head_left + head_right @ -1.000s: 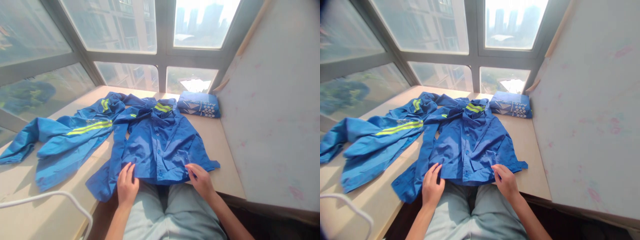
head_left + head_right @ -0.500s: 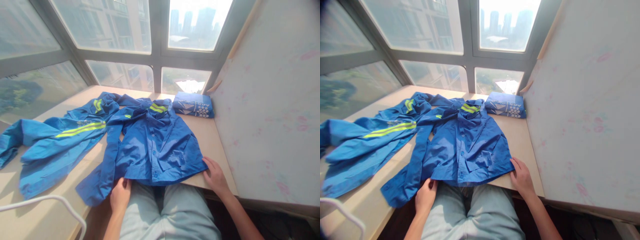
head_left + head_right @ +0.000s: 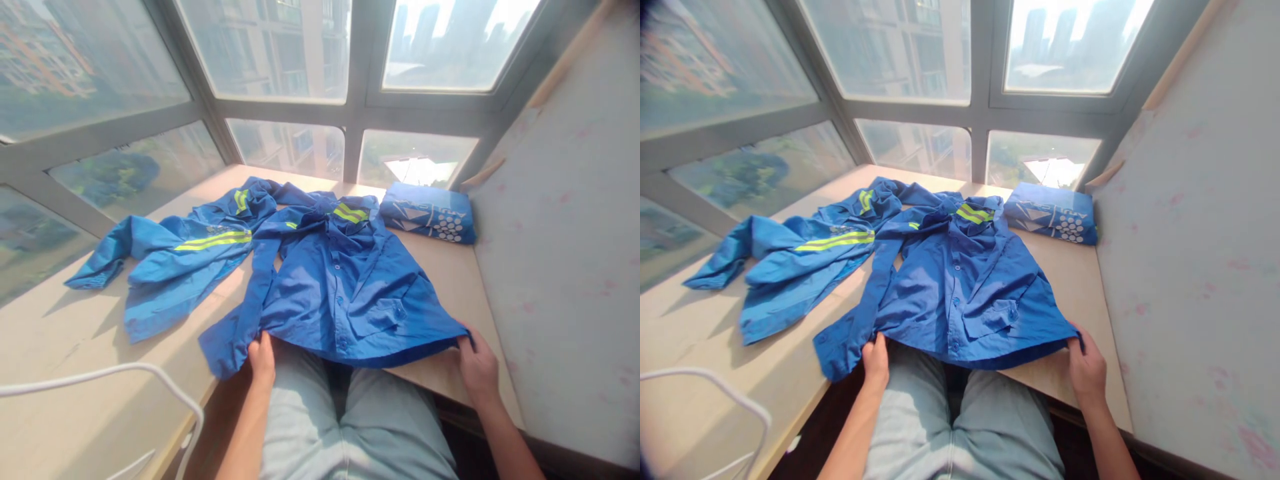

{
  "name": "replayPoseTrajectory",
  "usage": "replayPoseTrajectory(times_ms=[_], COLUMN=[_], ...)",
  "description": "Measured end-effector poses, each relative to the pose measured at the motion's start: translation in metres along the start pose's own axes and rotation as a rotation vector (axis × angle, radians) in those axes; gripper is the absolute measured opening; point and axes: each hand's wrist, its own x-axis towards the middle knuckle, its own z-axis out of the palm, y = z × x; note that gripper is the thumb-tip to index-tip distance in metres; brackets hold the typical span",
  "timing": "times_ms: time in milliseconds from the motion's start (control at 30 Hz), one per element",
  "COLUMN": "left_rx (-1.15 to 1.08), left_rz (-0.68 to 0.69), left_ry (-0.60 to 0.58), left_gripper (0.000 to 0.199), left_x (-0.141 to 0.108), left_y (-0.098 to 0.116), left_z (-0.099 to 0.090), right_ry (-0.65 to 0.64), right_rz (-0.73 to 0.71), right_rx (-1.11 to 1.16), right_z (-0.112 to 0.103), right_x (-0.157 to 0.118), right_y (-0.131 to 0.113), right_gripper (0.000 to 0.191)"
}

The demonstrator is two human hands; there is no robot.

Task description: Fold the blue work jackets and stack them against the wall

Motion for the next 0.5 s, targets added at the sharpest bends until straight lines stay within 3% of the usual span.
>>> replayPoseTrajectory(times_ms=[133,267,433,500], left_rx=[-0.089,-0.104,-0.047,-0.015], left_rz=[-0.028,-0.056,-0.048,-0.049], left_ry=[0.065,0.093,0.156,0.173], left_gripper=[0.036,0.034,0.041,0.039], left_x=[-0.002,-0.004,-0.004,-0.003], left_y=[-0.006,-0.012,0.004,0.013], left_z=[-0.004,-0.021,-0.049,-0.058], right_ry=[-0.008,-0.065,-0.097,-0.073], right_rz=[0.051,0.044,-0.021,-0.03], right_rx=[0.077,0.0,0.029,0.021], right_z=[0.002,0.004,0.007,0.007], right_x=[0.003,0.0,-0.008,-0.007], right_y=[-0.006,-0.012,-0.013,-0.013], right_gripper=[0.054,0.062,0.086,0.085])
